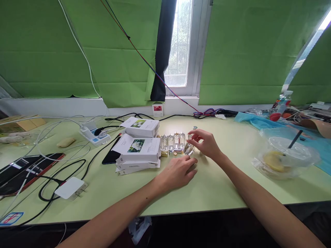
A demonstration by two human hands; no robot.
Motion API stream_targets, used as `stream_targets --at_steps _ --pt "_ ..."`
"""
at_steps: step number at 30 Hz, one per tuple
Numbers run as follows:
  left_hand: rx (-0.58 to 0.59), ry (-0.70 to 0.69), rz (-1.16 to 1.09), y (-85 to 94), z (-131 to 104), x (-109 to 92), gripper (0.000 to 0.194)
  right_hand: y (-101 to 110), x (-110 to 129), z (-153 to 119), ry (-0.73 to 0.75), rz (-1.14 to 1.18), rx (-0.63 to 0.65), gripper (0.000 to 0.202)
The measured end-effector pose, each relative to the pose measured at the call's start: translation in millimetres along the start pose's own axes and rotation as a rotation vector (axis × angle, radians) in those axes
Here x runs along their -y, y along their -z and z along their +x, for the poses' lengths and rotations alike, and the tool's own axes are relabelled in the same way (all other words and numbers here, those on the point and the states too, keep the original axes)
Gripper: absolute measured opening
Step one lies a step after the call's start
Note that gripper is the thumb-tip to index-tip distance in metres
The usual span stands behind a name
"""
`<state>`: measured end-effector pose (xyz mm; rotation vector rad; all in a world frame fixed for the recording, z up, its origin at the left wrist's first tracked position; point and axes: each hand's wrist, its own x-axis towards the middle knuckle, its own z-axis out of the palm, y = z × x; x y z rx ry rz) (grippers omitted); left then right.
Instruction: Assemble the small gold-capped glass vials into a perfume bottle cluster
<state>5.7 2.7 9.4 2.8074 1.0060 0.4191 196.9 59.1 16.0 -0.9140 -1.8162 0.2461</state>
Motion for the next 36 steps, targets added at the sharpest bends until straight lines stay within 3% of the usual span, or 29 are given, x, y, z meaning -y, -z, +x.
stream_targets --at_steps 24,36 --pt "0.014 0.003 -0.008 4.6 -0.8 -1.5 0.020 -0.8 -7.8 0.1 0.007 -0.139 -0.089 0.017" --pt "-0.163 0.273 -0.082 0.9 5.2 3.6 0.012 -1.8 -7.4 -0.7 -0.022 -0.104 -0.103 0.027"
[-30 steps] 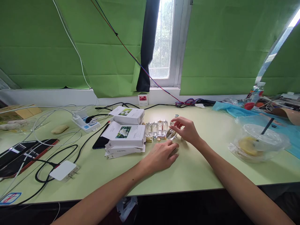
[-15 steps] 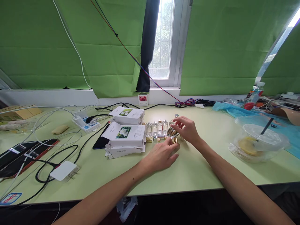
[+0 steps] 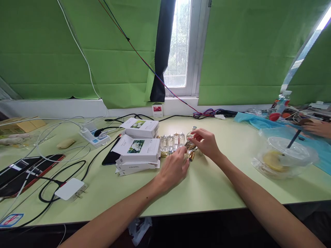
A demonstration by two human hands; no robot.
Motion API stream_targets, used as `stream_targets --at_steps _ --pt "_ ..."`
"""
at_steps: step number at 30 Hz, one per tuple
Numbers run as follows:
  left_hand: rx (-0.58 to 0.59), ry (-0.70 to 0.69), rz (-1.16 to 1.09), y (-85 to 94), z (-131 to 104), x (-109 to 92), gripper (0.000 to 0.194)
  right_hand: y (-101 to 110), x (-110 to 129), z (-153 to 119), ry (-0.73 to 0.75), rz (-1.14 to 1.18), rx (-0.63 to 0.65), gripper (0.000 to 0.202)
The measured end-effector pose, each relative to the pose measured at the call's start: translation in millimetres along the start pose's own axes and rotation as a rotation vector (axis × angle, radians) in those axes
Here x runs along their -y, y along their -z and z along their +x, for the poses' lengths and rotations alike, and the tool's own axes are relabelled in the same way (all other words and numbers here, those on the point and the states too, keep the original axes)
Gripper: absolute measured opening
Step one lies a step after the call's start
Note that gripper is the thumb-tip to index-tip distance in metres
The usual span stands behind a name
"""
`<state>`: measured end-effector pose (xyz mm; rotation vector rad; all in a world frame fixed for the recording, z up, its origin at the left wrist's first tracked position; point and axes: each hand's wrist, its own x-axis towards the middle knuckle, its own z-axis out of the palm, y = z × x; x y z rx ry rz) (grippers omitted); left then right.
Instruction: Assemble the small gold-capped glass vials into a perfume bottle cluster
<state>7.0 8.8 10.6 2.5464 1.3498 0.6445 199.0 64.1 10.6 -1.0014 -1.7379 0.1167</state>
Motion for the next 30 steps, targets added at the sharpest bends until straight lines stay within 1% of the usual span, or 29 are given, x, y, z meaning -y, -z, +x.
stream_targets --at_steps 5,11,19,30 --pt "0.026 0.014 0.063 0.3 -1.3 0.6 0.013 -0.2 0.5 0.1 -0.008 0.008 -0.003 0.031" --pt "0.035 0.019 0.071 -1.2 -0.7 2.1 0.014 -0.1 1.9 0.6 -0.021 0.010 0.002 0.036" --pt "0.034 0.002 0.062 -3.8 -0.2 5.5 0.015 -0.5 1.8 0.2 -0.009 0.006 -0.003 0.030" --pt "0.037 0.005 0.037 -3.0 -0.3 4.5 0.015 -0.9 3.7 0.1 -0.028 0.020 -0.004 0.020"
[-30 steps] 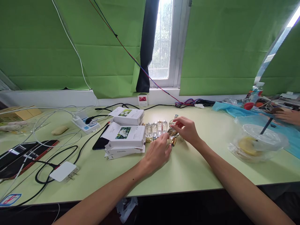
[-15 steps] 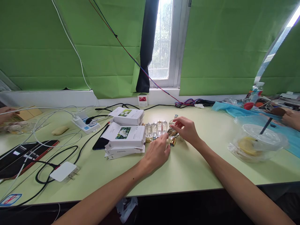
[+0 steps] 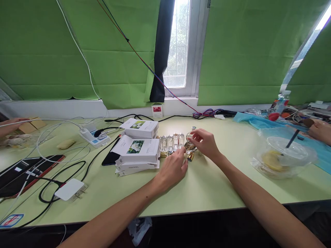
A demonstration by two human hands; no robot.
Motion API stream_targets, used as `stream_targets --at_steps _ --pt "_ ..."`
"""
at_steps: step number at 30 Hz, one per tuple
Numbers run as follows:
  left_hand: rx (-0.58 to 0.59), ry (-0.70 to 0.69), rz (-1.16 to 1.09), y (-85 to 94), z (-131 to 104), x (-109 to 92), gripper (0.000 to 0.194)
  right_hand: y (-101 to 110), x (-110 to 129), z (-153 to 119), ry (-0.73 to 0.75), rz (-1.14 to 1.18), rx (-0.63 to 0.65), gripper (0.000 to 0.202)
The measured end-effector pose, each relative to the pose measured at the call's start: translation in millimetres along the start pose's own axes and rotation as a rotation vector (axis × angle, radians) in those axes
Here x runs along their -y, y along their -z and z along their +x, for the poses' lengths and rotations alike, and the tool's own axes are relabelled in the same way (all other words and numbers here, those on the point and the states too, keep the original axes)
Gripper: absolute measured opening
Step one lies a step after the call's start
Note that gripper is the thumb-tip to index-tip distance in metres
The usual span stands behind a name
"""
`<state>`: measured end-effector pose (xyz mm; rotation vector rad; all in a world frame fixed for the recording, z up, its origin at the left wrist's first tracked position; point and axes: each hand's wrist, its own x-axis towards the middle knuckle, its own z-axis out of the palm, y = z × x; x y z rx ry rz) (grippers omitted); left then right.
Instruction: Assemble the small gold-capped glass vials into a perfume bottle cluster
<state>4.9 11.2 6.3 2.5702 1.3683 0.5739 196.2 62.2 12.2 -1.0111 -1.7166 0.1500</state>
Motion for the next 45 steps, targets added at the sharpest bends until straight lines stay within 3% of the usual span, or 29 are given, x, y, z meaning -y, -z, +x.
stream_targets --at_steps 9,20,29,45 --pt "-0.068 0.016 -0.035 1.0 0.6 0.0 0.020 -1.3 2.0 -0.4 0.006 0.004 -0.004 0.015" --pt "-0.062 0.057 -0.011 -2.5 2.6 1.6 0.020 -2.4 3.7 -1.0 0.014 0.007 0.004 0.014" --pt "-0.055 0.050 -0.062 -5.0 5.2 5.7 0.006 -4.3 3.6 -1.5 0.015 0.026 0.008 0.012" --pt "-0.049 0.058 -0.101 -5.8 6.1 7.2 0.008 -5.1 6.7 -1.9 0.022 0.015 -0.008 0.014"
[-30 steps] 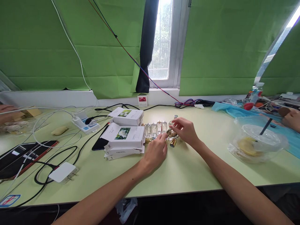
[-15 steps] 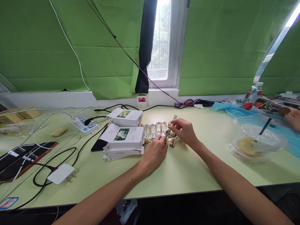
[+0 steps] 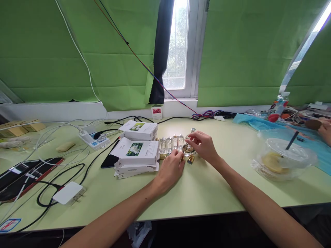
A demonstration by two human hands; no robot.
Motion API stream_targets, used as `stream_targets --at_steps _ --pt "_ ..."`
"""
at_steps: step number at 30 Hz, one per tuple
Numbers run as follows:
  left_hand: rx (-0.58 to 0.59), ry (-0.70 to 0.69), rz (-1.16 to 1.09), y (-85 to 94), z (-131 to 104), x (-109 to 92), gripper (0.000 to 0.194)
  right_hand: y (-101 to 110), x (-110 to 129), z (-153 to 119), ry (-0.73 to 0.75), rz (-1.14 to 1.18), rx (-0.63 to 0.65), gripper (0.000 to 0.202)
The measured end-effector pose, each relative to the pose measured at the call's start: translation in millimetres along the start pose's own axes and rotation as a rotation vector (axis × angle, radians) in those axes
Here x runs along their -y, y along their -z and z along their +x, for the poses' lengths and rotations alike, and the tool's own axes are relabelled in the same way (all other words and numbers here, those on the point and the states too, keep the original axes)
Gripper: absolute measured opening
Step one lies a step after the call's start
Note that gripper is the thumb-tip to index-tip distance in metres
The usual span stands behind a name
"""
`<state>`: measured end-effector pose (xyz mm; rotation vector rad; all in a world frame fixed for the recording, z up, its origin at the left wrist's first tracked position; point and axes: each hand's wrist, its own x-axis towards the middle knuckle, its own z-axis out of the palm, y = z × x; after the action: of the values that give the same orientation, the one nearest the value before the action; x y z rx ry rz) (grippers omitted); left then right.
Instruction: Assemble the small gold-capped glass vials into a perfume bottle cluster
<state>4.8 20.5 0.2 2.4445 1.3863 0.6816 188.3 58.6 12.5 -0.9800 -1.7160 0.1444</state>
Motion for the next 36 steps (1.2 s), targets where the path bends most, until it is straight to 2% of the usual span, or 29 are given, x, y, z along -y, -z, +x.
stream_targets --at_steps 12,18,23,27,31,36 --pt "0.029 -0.012 0.077 0.7 -4.1 -0.9 0.011 2.3 17.1 1.0 0.057 -0.037 -0.145 0.020" --pt "-0.021 -0.037 0.006 2.7 -5.5 -6.0 0.008 -0.2 18.7 -2.6 0.072 -0.014 -0.152 0.023" --pt "-0.179 -0.119 -0.129 0.3 -4.7 -3.7 0.008 -2.5 21.4 -7.6 0.048 -0.010 -0.069 0.029" --pt "-0.320 -0.132 -0.237 -3.2 -3.8 -1.3 0.009 -2.3 26.4 -9.7 0.039 0.021 0.012 0.034" --pt "-0.381 -0.092 -0.363 -4.1 -4.0 -2.0 0.017 -1.5 29.5 -11.0 0.040 0.078 0.092 0.030" --pt "-0.414 -0.101 -0.415 -2.5 -4.2 -3.1 0.014 -2.4 29.2 -12.9 0.048 0.123 0.178 0.023"
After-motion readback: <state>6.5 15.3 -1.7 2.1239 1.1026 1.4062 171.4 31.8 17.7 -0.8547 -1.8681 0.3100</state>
